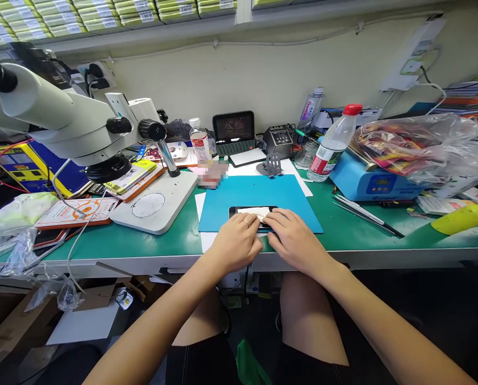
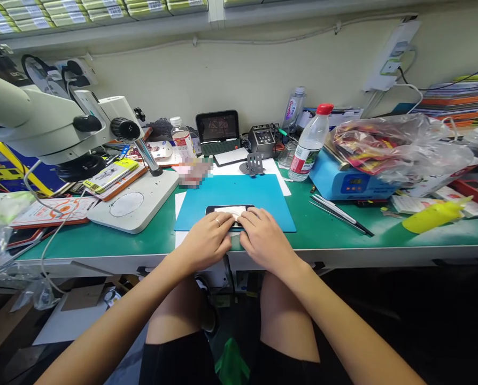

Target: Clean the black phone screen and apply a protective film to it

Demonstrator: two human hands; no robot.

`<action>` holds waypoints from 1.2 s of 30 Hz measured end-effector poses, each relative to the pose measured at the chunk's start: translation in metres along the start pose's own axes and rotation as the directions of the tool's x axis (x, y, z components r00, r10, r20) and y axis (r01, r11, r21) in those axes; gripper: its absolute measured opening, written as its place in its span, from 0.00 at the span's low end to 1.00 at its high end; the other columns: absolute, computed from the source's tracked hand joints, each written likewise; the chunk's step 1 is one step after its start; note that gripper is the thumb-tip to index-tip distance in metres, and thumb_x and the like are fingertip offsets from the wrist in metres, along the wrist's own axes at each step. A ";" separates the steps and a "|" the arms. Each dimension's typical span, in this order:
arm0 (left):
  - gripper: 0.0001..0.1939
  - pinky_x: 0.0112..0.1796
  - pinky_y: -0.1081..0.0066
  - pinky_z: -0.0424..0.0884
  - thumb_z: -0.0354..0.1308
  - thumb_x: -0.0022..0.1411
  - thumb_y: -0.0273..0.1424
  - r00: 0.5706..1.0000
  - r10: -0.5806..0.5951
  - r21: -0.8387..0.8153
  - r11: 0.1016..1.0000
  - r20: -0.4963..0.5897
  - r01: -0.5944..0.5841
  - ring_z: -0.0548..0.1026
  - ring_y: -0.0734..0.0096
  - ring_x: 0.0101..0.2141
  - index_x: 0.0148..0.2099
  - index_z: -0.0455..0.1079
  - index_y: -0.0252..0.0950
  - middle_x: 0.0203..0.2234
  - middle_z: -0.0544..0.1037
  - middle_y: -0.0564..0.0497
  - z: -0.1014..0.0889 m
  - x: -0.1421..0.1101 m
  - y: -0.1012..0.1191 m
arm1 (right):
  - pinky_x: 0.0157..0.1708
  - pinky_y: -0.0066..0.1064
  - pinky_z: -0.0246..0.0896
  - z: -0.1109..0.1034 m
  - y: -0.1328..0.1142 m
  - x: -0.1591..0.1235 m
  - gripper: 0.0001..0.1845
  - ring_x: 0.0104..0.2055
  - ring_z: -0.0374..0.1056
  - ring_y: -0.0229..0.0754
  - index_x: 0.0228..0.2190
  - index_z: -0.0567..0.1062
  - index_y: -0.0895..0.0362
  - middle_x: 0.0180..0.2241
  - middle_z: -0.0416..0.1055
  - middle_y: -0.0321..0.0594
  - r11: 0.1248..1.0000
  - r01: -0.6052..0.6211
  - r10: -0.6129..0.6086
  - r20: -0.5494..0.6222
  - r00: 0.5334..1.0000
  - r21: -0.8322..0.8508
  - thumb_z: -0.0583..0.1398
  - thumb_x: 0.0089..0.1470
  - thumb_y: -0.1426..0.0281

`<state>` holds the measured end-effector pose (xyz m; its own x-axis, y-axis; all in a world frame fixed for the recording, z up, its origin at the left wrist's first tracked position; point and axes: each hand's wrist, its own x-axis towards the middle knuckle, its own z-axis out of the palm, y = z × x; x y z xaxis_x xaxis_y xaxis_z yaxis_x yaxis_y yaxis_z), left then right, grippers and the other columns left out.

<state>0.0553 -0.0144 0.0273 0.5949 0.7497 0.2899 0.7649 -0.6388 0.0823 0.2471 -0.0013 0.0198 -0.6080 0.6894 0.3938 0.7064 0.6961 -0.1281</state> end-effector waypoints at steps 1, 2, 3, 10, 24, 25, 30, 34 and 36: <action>0.16 0.53 0.58 0.68 0.47 0.67 0.27 1.000 -0.013 0.010 1.000 0.010 0.013 0.73 0.54 0.49 0.53 0.69 0.29 0.47 0.76 0.40 0.000 0.003 -0.002 | 0.60 0.48 0.58 0.001 0.001 0.003 0.17 0.58 0.63 0.54 0.49 0.74 0.61 0.51 0.75 0.49 1.000 -0.012 0.012 0.004 1.000 0.005 0.53 0.62 0.73; 0.16 0.53 0.57 0.68 0.47 0.67 0.27 0.999 -0.027 0.022 0.999 0.025 0.026 0.73 0.53 0.48 0.52 0.70 0.29 0.47 0.77 0.40 0.000 0.008 -0.005 | 0.60 0.49 0.58 0.003 0.003 0.007 0.17 0.58 0.63 0.54 0.49 0.74 0.61 0.51 0.75 0.49 1.000 -0.026 0.026 0.012 1.000 0.009 0.53 0.62 0.74; 0.16 0.53 0.57 0.68 0.46 0.67 0.27 0.998 -0.037 0.033 0.999 0.047 0.035 0.74 0.53 0.47 0.51 0.71 0.29 0.46 0.77 0.40 -0.001 0.013 -0.008 | 0.61 0.50 0.58 0.004 0.005 0.012 0.17 0.58 0.63 0.55 0.49 0.75 0.61 0.51 0.75 0.49 0.999 -0.040 0.040 0.022 0.999 0.010 0.52 0.62 0.74; 0.16 0.55 0.62 0.67 0.46 0.68 0.27 0.996 0.025 0.018 0.999 0.090 -0.027 0.73 0.57 0.50 0.51 0.71 0.31 0.50 0.77 0.42 -0.009 0.009 -0.012 | 0.60 0.49 0.59 -0.007 0.001 0.013 0.18 0.57 0.64 0.53 0.46 0.77 0.58 0.49 0.77 0.47 1.000 -0.016 0.016 0.061 0.998 -0.001 0.51 0.60 0.76; 0.20 0.56 0.58 0.67 0.48 0.65 0.29 0.999 -0.001 0.002 1.000 0.042 0.001 0.70 0.52 0.54 0.56 0.66 0.28 0.53 0.73 0.38 0.002 0.004 -0.003 | 0.61 0.51 0.59 -0.002 0.006 0.008 0.21 0.62 0.61 0.53 0.50 0.76 0.56 0.53 0.75 0.45 0.999 0.002 -0.003 0.046 0.999 0.039 0.50 0.61 0.75; 0.21 0.56 0.57 0.66 0.49 0.64 0.29 1.000 -0.013 -0.006 1.000 0.020 0.014 0.69 0.52 0.55 0.58 0.65 0.28 0.54 0.72 0.37 0.003 0.001 0.000 | 0.61 0.51 0.60 -0.002 0.005 0.006 0.21 0.62 0.62 0.52 0.51 0.75 0.56 0.53 0.75 0.45 0.999 0.008 -0.009 0.034 0.999 0.045 0.50 0.61 0.75; 0.19 0.56 0.55 0.66 0.48 0.65 0.28 0.992 -0.117 -0.019 0.993 0.042 0.118 0.69 0.50 0.54 0.56 0.66 0.28 0.51 0.73 0.37 0.008 0.011 -0.002 | 0.63 0.52 0.59 0.003 0.011 0.020 0.20 0.62 0.62 0.53 0.47 0.78 0.57 0.51 0.76 0.47 0.998 -0.010 0.007 0.044 0.999 0.056 0.49 0.62 0.76; 0.20 0.57 0.55 0.65 0.47 0.65 0.28 0.997 -0.075 -0.029 0.997 0.028 0.076 0.68 0.51 0.56 0.58 0.64 0.29 0.55 0.71 0.37 0.006 0.006 -0.001 | 0.64 0.48 0.57 0.001 0.009 0.015 0.20 0.61 0.63 0.51 0.49 0.76 0.58 0.51 0.75 0.45 0.997 0.011 -0.015 0.042 0.999 0.083 0.48 0.63 0.75; 0.22 0.58 0.55 0.63 0.47 0.65 0.29 0.998 -0.056 -0.032 0.998 0.002 0.056 0.66 0.50 0.58 0.60 0.63 0.28 0.57 0.70 0.37 0.005 -0.002 0.004 | 0.63 0.48 0.57 0.000 0.003 0.007 0.19 0.62 0.62 0.51 0.50 0.74 0.57 0.52 0.75 0.45 0.995 0.002 -0.005 0.025 1.000 0.097 0.49 0.63 0.75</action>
<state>0.0590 -0.0174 0.0219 0.5519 0.7843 0.2833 0.7886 -0.6013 0.1287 0.2450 0.0055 0.0220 -0.6203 0.6909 0.3713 0.6664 0.7139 -0.2150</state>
